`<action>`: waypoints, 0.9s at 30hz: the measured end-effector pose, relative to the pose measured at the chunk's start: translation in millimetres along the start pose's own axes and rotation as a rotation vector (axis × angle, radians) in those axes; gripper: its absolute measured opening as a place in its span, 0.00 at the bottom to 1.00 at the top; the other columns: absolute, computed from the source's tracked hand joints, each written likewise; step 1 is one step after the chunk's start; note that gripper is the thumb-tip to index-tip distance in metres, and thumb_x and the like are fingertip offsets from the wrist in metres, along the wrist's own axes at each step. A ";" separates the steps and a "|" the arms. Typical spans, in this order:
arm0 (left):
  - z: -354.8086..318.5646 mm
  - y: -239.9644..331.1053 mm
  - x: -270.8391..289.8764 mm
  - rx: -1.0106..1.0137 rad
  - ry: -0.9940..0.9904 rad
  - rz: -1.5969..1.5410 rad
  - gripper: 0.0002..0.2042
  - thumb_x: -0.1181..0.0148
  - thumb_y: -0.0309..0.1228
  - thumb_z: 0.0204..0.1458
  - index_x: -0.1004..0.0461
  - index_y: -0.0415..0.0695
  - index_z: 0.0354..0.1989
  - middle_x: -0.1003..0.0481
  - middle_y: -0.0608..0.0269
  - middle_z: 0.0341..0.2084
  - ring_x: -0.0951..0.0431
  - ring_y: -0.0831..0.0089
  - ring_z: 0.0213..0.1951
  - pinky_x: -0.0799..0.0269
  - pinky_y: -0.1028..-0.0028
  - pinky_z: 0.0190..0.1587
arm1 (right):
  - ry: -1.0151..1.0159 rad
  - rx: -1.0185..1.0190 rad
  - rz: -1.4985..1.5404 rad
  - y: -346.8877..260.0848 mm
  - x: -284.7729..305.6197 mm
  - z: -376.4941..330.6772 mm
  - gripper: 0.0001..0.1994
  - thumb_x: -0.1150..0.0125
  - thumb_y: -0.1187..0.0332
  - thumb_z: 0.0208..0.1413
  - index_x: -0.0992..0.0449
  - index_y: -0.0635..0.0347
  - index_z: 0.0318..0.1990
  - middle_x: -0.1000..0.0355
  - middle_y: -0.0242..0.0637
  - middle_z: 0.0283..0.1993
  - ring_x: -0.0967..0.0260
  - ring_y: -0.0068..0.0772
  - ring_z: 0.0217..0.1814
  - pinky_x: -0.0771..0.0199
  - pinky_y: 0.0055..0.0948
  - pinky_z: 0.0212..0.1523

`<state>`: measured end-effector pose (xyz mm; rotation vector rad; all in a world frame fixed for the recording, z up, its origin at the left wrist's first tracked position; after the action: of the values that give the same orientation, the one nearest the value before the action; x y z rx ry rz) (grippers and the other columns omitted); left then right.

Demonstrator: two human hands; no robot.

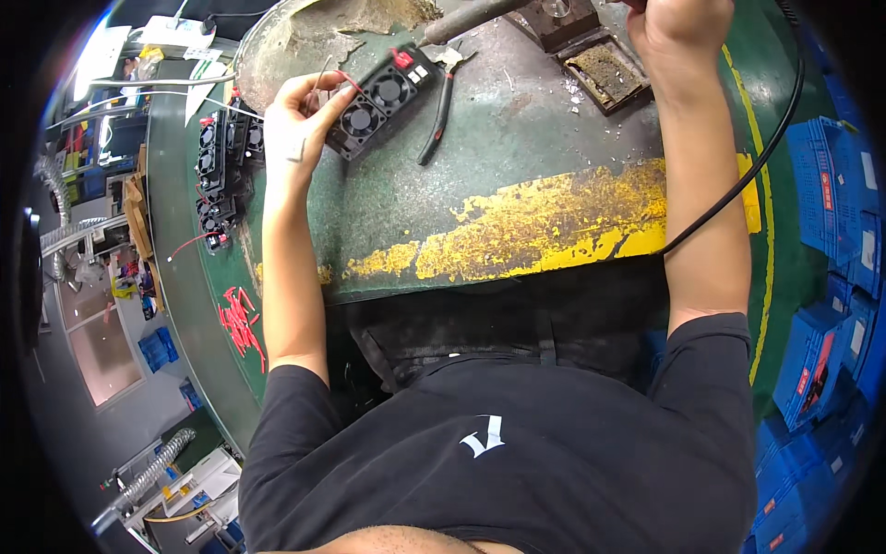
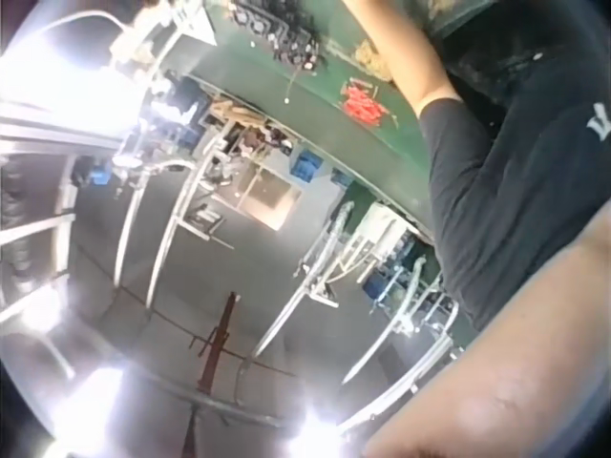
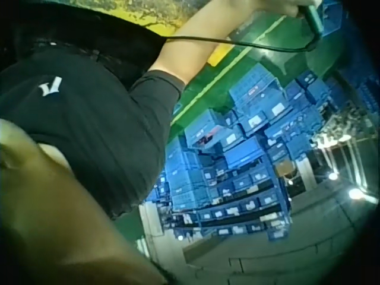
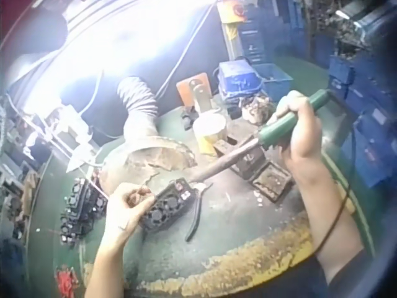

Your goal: Soldering wires onto a small electronic cooling fan assembly.

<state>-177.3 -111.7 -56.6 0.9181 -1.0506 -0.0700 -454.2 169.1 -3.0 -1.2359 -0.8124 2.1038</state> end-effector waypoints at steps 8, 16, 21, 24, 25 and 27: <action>0.9 -13.4 -4.2 0.058 -0.037 -0.185 0.08 0.30 0.28 0.53 0.15 0.38 0.38 0.20 0.70 0.23 0.27 0.87 0.27 0.31 0.82 0.33 | -0.014 0.004 -0.020 -0.5 -4.8 -3.6 0.09 0.47 0.63 0.60 0.32 0.53 0.29 0.34 0.33 0.27 0.32 0.30 0.27 0.28 0.30 0.31; -4.2 -2.7 -7.3 -0.004 -0.279 -0.130 0.10 0.32 0.28 0.54 0.16 0.37 0.41 0.15 0.60 0.31 0.17 0.78 0.33 0.24 0.77 0.40 | 0.033 -0.020 0.006 -3.0 -7.6 -5.3 0.09 0.49 0.63 0.61 0.34 0.52 0.29 0.35 0.31 0.27 0.33 0.29 0.27 0.29 0.29 0.30; 14.1 3.2 -12.8 0.003 -0.162 -0.035 0.08 0.29 0.33 0.50 0.14 0.44 0.37 0.17 0.55 0.29 0.17 0.72 0.32 0.25 0.73 0.38 | -0.095 -0.141 0.059 29.4 42.1 29.7 0.13 0.48 0.64 0.60 0.26 0.66 0.30 0.27 0.41 0.32 0.28 0.43 0.35 0.28 0.35 0.34; 11.7 23.6 -3.1 -0.123 -0.054 0.216 0.09 0.27 0.33 0.48 0.15 0.45 0.35 0.18 0.57 0.31 0.19 0.71 0.32 0.25 0.71 0.36 | -0.040 -0.139 0.039 28.6 45.3 27.5 0.12 0.48 0.65 0.59 0.27 0.66 0.30 0.28 0.40 0.32 0.28 0.43 0.36 0.26 0.37 0.36; 12.6 23.1 -1.3 -0.127 -0.050 0.216 0.09 0.27 0.33 0.48 0.15 0.45 0.35 0.18 0.57 0.31 0.19 0.71 0.32 0.25 0.71 0.36 | -0.052 -0.159 0.030 28.3 44.8 27.5 0.11 0.48 0.65 0.59 0.27 0.65 0.30 0.28 0.40 0.32 0.28 0.43 0.36 0.25 0.37 0.37; 13.1 25.6 2.5 -0.198 -0.013 0.290 0.08 0.28 0.30 0.47 0.17 0.45 0.36 0.22 0.63 0.29 0.25 0.76 0.29 0.29 0.73 0.33 | -0.017 -0.146 0.060 26.9 48.6 32.9 0.11 0.47 0.66 0.58 0.27 0.65 0.30 0.28 0.40 0.32 0.27 0.43 0.36 0.24 0.37 0.38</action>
<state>-195.2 -104.5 -35.2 0.5815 -1.1574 0.0605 -508.2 179.3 -36.9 -1.3343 -0.9619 2.1369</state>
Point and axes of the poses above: each hand's wrist, its own z-axis towards the middle knuckle, its own x-axis out of the back of the hand, y = z × x, the point moved 9 cm from there along z, towards the middle knuckle
